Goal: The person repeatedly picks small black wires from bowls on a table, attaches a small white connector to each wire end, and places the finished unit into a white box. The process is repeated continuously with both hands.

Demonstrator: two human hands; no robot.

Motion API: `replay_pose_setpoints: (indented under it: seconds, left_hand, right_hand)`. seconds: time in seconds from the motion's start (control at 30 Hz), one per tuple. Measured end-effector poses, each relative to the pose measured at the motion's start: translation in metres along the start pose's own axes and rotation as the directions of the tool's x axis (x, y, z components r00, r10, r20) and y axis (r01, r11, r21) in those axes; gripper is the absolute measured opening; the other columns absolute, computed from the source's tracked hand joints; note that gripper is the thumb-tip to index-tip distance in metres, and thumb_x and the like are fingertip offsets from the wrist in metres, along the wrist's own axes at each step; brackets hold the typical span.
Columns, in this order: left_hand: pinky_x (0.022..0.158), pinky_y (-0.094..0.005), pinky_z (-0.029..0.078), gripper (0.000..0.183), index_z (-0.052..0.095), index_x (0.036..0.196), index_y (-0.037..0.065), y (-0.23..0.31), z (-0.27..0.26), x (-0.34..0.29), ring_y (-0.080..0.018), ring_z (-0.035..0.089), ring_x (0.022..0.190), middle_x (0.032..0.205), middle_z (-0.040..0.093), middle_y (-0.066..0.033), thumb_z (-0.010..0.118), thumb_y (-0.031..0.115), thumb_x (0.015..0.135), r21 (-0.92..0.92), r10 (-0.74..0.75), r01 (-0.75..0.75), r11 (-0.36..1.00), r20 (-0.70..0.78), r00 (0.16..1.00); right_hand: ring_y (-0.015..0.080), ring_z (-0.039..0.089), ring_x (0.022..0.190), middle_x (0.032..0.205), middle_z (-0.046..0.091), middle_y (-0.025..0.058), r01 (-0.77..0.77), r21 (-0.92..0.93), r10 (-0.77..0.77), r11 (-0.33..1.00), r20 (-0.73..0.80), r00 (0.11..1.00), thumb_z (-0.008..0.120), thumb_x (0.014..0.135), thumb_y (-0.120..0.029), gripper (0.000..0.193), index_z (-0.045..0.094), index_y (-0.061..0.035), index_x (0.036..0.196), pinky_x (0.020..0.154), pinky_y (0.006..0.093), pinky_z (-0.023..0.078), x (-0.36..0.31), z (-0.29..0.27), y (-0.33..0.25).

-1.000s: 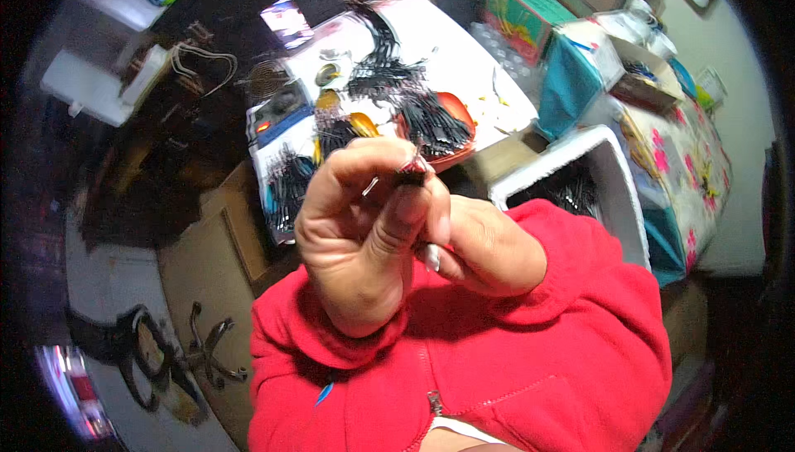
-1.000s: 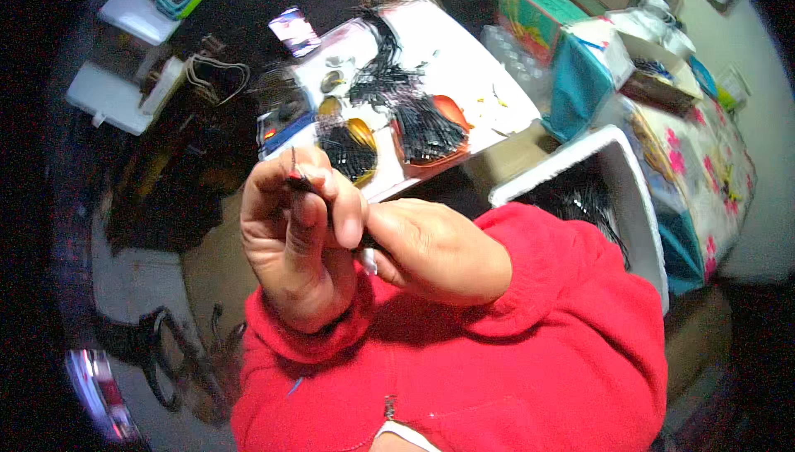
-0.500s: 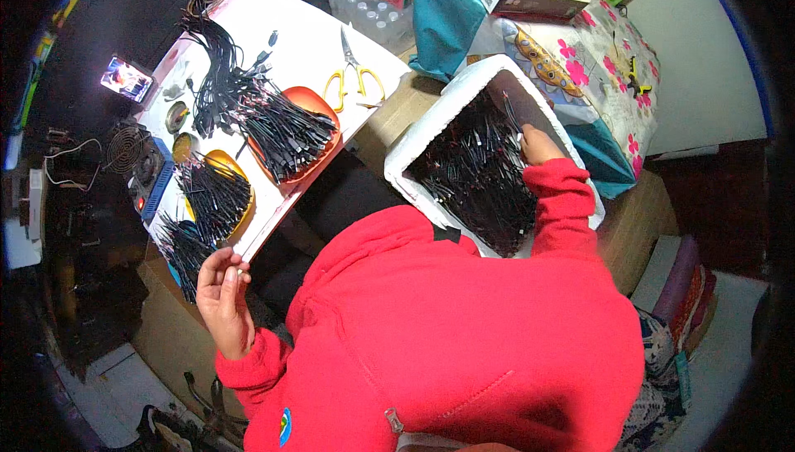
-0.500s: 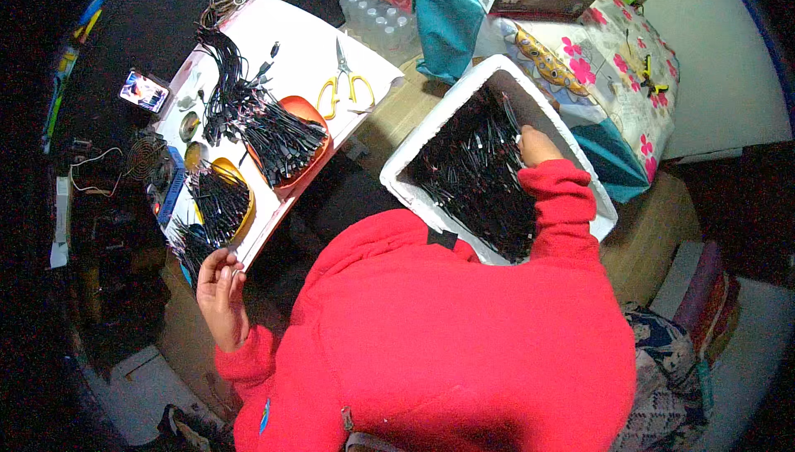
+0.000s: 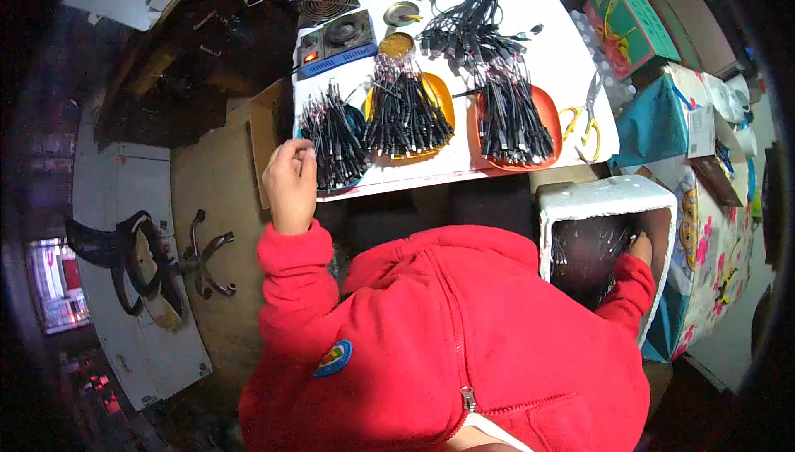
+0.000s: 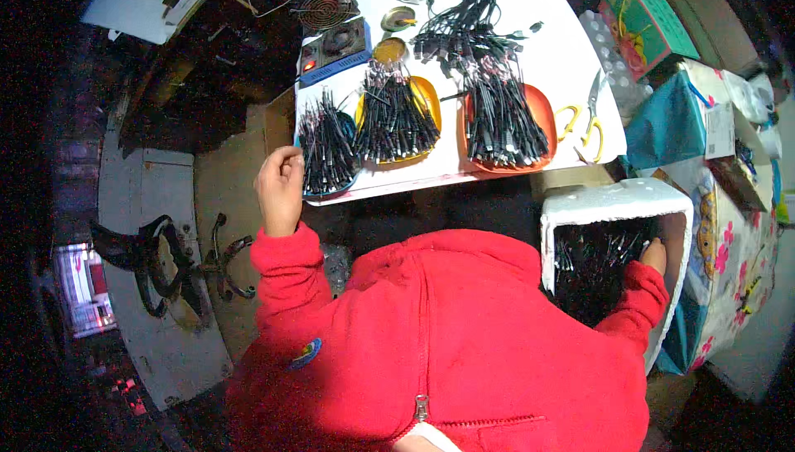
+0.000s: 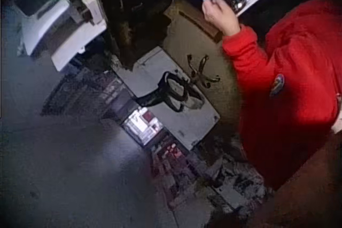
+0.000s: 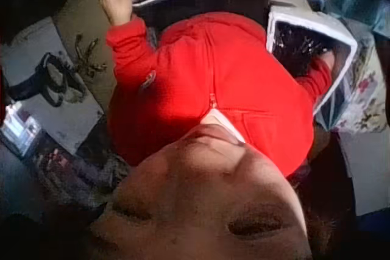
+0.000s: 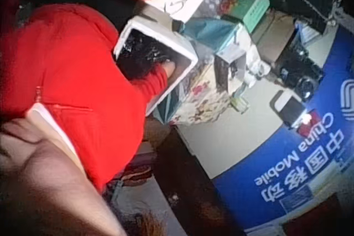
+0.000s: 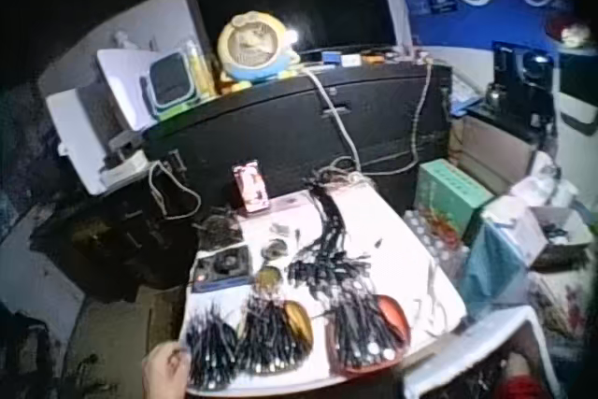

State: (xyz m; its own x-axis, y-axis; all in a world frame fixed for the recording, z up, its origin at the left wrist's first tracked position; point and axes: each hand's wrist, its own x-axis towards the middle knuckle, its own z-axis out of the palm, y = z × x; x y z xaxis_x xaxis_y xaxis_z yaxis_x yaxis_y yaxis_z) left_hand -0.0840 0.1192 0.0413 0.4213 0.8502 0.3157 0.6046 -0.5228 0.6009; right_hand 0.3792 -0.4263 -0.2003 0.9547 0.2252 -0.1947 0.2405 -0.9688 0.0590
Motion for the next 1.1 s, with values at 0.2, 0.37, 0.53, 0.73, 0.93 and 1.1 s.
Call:
replay_pose_setpoints:
  seconds: [0.2,0.37,0.53,0.73,0.93,1.1]
  left_hand:
    - [0.066,-0.0445,0.048,0.015,0.06,0.083,-0.001,-0.007,0.033,0.051,-0.0368,0.061,0.074,0.082,0.061,-0.0194,0.062,0.013,0.085,0.203,0.155,-0.167,0.965,0.074,0.985]
    - [0.07,-0.0437,0.053,0.031,0.06,0.086,-0.003,-0.009,0.06,0.06,-0.0383,0.065,0.081,0.089,0.063,-0.0217,0.069,0.026,0.083,0.47,0.024,-0.115,0.875,0.196,0.98]
    - [0.066,-0.0457,0.049,0.024,0.061,0.074,-0.003,-0.018,0.066,0.06,-0.0389,0.063,0.074,0.074,0.064,-0.0211,0.071,0.018,0.08,0.344,0.01,-0.049,0.938,0.115,0.993]
    - [0.064,-0.045,0.049,0.02,0.063,0.073,-0.003,-0.027,0.055,0.061,-0.0391,0.063,0.069,0.071,0.064,-0.022,0.066,0.014,0.082,0.101,-0.082,0.075,0.992,0.07,0.994]
    - [0.063,-0.0412,0.049,0.023,0.065,0.075,-0.003,-0.023,0.063,0.058,-0.0374,0.063,0.067,0.071,0.065,-0.0205,0.073,0.019,0.079,0.258,-0.008,-0.015,0.966,0.088,0.996]
    - [0.063,-0.0384,0.05,0.021,0.067,0.078,-0.004,-0.028,0.062,0.06,-0.0321,0.066,0.066,0.073,0.067,-0.0199,0.072,0.016,0.079,0.113,-0.14,0.127,0.985,0.112,0.984]
  right_hand:
    - [0.0434,0.061,0.078,0.078,0.061,0.027,0.199,0.132,-0.204,0.971,0.029,0.979,0.054,0.09,-0.022,0.028,0.062,0.0038,0.083,0.069,0.0484,0.047,-0.089,-0.129,-0.104]
    - [0.0458,0.054,0.069,0.072,0.054,0.0275,0.554,0.404,-0.565,0.728,-0.105,0.819,0.057,0.088,-0.012,0.021,0.053,0.0034,0.074,0.059,0.0468,0.043,-0.153,-0.231,-0.243]
    - [0.0407,0.059,0.073,0.078,0.061,0.0217,0.718,0.559,-0.791,0.416,-0.168,0.589,0.062,0.086,-0.014,0.014,0.06,0.0005,0.088,0.065,0.0451,0.046,-0.175,-0.26,-0.351]
    - [0.0408,0.062,0.07,0.073,0.061,0.022,0.811,0.49,-0.838,0.32,-0.253,0.484,0.059,0.084,-0.019,0.02,0.059,-0.001,0.076,0.064,0.0476,0.049,-0.151,-0.239,-0.439]
    - [0.0392,0.064,0.071,0.073,0.064,0.0223,0.764,0.272,-0.719,0.585,-0.262,0.644,0.059,0.085,-0.026,0.026,0.066,-0.0019,0.077,0.065,0.0466,0.051,-0.121,-0.209,-0.5]
    - [0.039,0.065,0.071,0.074,0.065,0.0219,0.733,0.231,-0.688,0.64,-0.251,0.68,0.059,0.084,-0.027,0.028,0.066,-0.0019,0.073,0.065,0.0476,0.052,-0.111,-0.195,-0.52]
